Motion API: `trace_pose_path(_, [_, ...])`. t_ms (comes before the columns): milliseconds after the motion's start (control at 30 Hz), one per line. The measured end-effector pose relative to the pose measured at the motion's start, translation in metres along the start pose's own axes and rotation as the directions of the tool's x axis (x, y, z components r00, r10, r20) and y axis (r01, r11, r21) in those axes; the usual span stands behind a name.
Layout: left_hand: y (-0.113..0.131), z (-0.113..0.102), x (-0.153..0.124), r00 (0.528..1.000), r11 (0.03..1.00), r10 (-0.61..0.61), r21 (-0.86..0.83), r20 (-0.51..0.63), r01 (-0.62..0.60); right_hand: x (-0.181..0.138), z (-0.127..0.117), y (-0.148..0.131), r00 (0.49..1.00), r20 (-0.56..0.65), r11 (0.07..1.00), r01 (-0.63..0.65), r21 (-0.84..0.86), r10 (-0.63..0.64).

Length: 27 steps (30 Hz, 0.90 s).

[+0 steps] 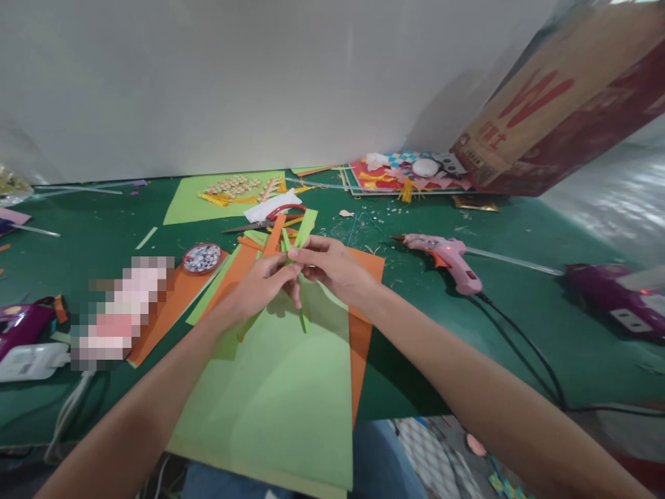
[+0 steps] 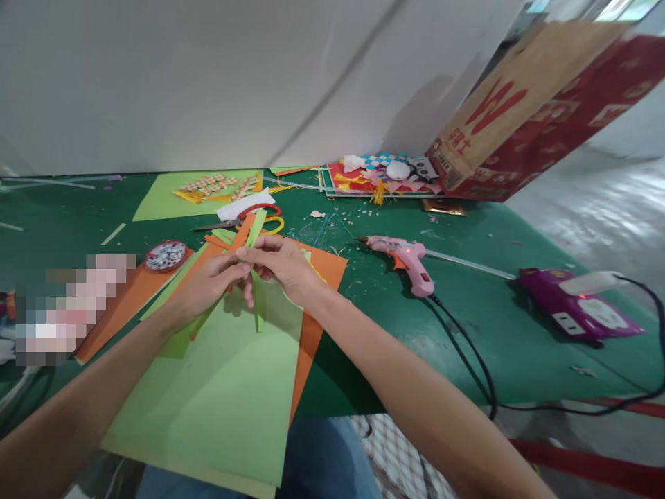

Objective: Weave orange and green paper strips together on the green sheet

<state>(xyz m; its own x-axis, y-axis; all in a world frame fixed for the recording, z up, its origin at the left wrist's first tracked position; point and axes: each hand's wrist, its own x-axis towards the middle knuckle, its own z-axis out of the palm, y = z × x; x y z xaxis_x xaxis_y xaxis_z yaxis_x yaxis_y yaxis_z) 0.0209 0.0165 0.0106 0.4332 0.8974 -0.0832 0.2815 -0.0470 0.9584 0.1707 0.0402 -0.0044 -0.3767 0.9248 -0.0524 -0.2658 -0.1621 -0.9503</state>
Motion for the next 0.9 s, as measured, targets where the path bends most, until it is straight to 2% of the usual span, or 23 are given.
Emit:
trace_pose_path(133, [0.000,0.000,0.000,1.000,1.000,0.003,-0.004,0.003,-0.003,0.000,0.000,0.001,1.000,0.025,1.000,0.011,-0.014,-0.010])
trace_pose_path(433, [-0.003,-0.001,0.001,0.997,0.999,-0.036,-0.030,0.071,0.039,0.000,0.002,-0.006,0.999,-0.050,1.000,-0.015,0.007,0.016])
trace_pose_path(567, [-0.002,-0.001,0.001,1.000,0.999,-0.010,-0.036,0.027,0.011,0.000,0.001,0.001,1.000,-0.001,1.000,0.004,-0.013,-0.004])
trace_pose_path(700, [-0.004,-0.001,0.002,0.999,0.999,0.007,-0.043,0.040,-0.005,0.000,0.000,0.003,0.999,0.031,0.999,0.010,-0.037,-0.009])
trace_pose_path(900, [-0.008,-0.001,0.003,0.997,0.999,-0.011,-0.052,0.079,0.015,0.000,0.002,-0.008,0.999,-0.042,0.999,-0.013,-0.038,0.011])
